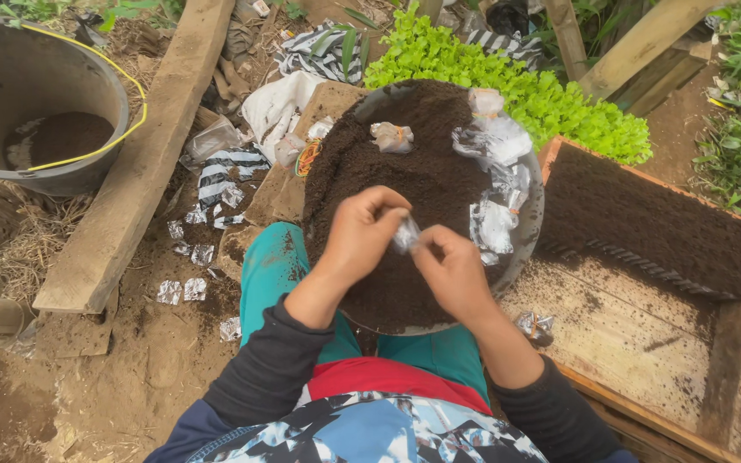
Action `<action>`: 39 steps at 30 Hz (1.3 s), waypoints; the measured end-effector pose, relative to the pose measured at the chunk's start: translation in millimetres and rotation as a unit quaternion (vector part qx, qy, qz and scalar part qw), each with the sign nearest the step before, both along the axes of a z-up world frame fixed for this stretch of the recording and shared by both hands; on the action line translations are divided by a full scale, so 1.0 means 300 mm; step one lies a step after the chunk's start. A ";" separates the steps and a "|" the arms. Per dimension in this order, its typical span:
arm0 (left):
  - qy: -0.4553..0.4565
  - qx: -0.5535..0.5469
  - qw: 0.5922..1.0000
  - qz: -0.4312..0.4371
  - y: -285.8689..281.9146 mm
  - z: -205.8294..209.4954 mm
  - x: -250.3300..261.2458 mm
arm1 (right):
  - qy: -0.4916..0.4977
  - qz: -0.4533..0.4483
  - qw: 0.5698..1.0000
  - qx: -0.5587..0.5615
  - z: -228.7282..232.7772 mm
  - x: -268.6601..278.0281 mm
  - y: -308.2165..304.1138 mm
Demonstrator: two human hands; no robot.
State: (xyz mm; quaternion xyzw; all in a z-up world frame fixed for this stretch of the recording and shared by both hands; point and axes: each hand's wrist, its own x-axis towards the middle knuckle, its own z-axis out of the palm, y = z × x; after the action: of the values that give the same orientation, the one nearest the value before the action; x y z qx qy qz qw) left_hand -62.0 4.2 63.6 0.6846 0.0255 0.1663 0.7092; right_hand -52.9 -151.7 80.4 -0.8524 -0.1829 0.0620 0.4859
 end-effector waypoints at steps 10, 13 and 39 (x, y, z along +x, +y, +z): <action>0.087 -0.234 0.964 -0.088 0.035 -0.037 -0.022 | 0.242 -0.070 0.893 0.374 -0.034 0.078 0.015; 0.072 -0.088 0.989 -0.089 0.030 -0.034 -0.009 | 0.214 -0.079 0.921 0.316 -0.022 0.074 0.007; 0.091 0.268 0.956 0.078 0.068 0.129 -0.020 | 0.367 -0.058 0.807 0.458 0.046 0.211 0.074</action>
State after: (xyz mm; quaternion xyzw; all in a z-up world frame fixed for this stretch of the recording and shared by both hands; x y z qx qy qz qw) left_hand -68.1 24.6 102.2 0.8575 0.0979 0.1585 0.4796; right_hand 10.4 -129.6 94.1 -0.4530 0.0516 0.2514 0.8537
